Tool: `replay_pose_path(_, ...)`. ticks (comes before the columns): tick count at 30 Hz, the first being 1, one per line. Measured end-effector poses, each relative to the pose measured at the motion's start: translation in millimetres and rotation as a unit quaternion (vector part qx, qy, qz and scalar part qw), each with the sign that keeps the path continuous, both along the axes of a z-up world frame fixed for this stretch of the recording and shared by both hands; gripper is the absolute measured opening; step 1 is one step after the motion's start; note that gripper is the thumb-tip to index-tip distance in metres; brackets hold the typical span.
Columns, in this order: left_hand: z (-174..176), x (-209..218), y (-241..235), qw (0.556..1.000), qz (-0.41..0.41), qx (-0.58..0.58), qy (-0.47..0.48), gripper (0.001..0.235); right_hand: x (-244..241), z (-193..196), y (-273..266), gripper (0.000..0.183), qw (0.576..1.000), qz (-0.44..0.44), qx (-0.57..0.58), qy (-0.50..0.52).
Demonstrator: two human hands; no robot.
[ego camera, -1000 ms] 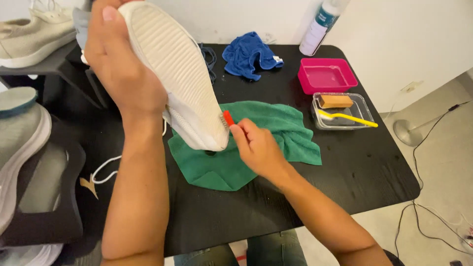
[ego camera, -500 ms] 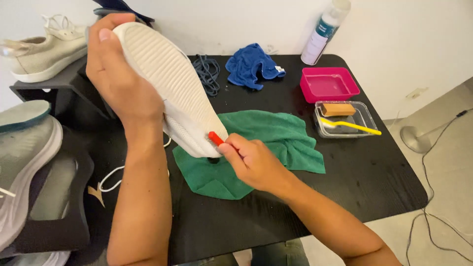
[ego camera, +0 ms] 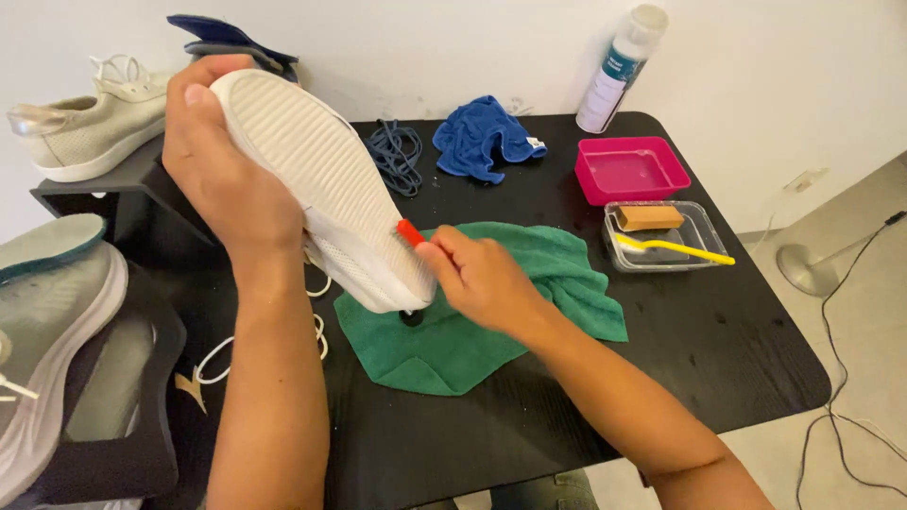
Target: The person scrubs the sole of a white sneaker using a yellow brush, then switches to a red brush to continue cleaning the same area. The shoe is held over a green towel on a black table while other shoes are visible on a rack nearby.
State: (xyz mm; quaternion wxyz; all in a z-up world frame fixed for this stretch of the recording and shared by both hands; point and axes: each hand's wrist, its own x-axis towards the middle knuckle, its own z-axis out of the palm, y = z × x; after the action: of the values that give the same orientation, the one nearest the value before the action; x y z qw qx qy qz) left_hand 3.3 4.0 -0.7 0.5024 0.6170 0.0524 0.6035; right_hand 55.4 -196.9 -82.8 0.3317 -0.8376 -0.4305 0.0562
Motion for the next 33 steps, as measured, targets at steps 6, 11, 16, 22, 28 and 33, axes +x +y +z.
replay_pose_path(6, -2.0, 2.8, 2.0, 0.998, -0.028, -0.048, -0.025, 0.039, -7.9, 20.2, 3.2, 0.030, 0.998, 0.048, 0.005, 0.032)
replay_pose_path(11, -5.7, 0.3, 3.4, 0.997, 0.050, 0.063, 0.010, 0.046, 10.5, 11.0, 8.6, 0.035, 0.999, -0.035, 0.008, 0.000)
replay_pose_path(16, -2.0, 1.0, -4.9, 1.000, 0.014, 0.015, 0.007, 0.045, 6.2, 2.0, 6.6, 0.030, 0.999, 0.021, 0.038, -0.019)
replay_pose_path(22, 2.3, 1.9, -17.5, 0.998, -0.045, -0.019, -0.031, 0.042, -2.4, 10.5, 3.7, 0.028, 0.998, -0.001, 0.056, -0.016)
replay_pose_path(28, 3.2, -0.7, -26.2, 0.996, -0.080, -0.043, -0.022, 0.043, 14.0, -0.8, 2.7, 0.026, 0.994, 0.005, 0.069, -0.086)
replay_pose_path(33, 9.5, -5.0, -35.5, 0.992, -0.101, -0.068, -0.016, 0.044, -5.6, 5.0, -0.3, 0.029, 0.993, 0.022, 0.086, -0.076)
